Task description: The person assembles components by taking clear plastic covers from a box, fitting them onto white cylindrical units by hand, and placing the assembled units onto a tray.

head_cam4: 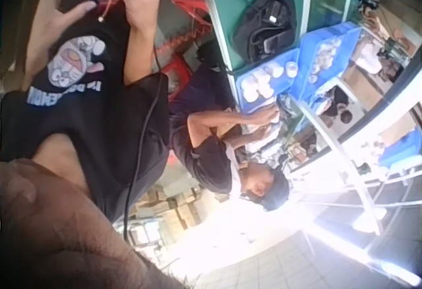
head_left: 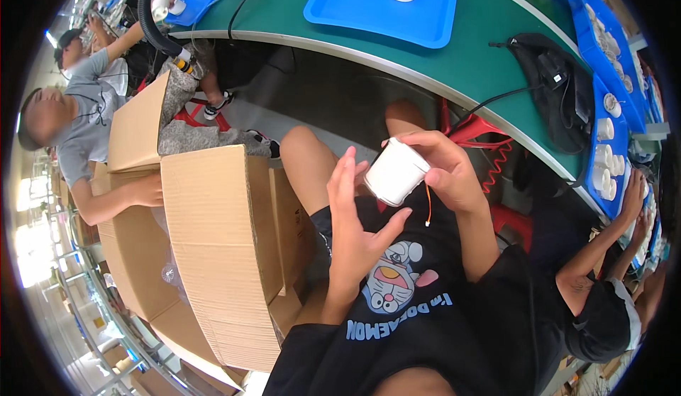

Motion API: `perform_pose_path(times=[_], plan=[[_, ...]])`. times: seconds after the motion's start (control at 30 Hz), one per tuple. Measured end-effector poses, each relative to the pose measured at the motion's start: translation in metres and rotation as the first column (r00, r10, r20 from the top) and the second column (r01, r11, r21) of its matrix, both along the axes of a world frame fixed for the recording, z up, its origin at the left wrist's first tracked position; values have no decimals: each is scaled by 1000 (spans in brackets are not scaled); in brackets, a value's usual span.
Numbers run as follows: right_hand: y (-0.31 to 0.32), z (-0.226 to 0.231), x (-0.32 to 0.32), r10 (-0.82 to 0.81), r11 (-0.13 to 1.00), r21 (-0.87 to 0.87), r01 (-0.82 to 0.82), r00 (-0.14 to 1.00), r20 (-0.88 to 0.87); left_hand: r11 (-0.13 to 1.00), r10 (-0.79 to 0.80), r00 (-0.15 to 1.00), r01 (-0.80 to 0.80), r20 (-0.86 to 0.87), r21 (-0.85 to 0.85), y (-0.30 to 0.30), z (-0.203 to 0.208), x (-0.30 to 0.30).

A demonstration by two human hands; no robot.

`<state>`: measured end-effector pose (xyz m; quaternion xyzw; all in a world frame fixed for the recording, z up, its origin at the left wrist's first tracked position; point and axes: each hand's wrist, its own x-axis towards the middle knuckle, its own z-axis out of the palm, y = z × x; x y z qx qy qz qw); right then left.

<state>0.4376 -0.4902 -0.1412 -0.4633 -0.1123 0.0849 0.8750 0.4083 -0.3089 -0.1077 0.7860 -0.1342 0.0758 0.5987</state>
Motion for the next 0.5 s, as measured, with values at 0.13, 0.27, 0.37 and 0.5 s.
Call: perform_pose_path(times=[0.13, 0.27, 0.37, 0.5], plan=[[-9, 5, 14, -36, 998, 58, 26, 984, 174, 995, 38, 981, -18, -191, 103, 21, -19, 2], [-23, 15, 34, -50, 997, 77, 29, 958, 282, 996, 28, 916, 10, -399, 91, 47, -64, 6], [-41, 8, 76, -113, 993, 75, 94, 939, 325, 974, 112, 873, -3, -474, 225, 87, -118, -1], [-102, 54, 150, -432, 902, 83, 424, 882, 188, 982, 185, 827, -143, -530, 121, 114, -124, -25]])
